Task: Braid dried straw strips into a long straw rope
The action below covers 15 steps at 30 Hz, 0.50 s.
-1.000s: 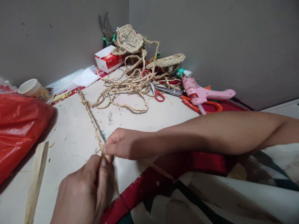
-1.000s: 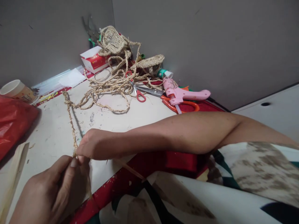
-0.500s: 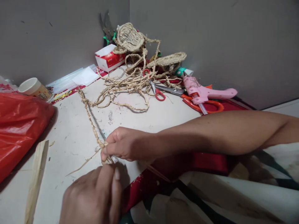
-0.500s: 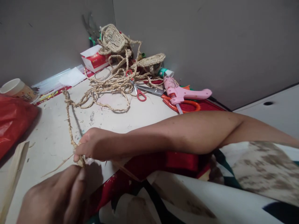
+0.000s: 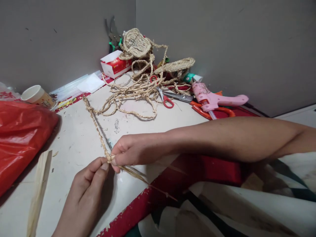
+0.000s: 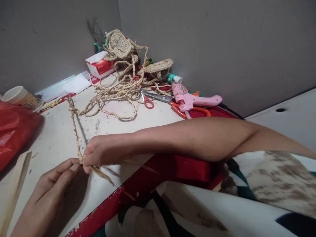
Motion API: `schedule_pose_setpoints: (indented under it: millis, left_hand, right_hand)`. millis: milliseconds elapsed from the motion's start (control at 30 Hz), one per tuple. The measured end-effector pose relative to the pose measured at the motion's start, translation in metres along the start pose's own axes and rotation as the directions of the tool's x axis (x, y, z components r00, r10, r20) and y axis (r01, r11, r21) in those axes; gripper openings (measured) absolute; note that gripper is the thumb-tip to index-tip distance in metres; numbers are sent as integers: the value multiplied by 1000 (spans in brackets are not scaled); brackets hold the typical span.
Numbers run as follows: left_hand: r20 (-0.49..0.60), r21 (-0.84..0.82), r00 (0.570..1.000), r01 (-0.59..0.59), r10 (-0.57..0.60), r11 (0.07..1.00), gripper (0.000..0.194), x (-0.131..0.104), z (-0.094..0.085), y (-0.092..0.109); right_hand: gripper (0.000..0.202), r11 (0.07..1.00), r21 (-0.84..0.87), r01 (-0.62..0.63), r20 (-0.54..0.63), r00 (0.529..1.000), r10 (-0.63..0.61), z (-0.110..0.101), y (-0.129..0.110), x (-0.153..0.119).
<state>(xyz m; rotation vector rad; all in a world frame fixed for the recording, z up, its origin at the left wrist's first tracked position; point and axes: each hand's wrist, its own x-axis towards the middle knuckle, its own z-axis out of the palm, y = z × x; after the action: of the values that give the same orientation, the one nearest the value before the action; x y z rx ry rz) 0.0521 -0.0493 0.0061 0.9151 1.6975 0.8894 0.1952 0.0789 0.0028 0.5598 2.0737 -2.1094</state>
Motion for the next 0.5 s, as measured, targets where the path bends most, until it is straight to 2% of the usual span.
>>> schedule_pose_setpoints:
  millis: [133,267,367,500]
  left_hand:
    - [83,39,996,7,-10,999,28,4,-5,-3]
    - [129,-81,990,70,-59,994,28,12,-8,-12]
    - [119,-69,991,69,-60,995,29,13,-8,-15]
    - [82,-24,996,43,-41,999,31,10,-4,-13]
  right_hand:
    - [20,933,-348,90,-20,994,-104,0,-10,-4]
    - [25,794,-601,87,-14,993,-119,5,-17,-7]
    - [24,679,-728,96,9,991,-130,6,-17,-9]
    - [30,605,-795,42,-30,994,-109,2,-20,-14]
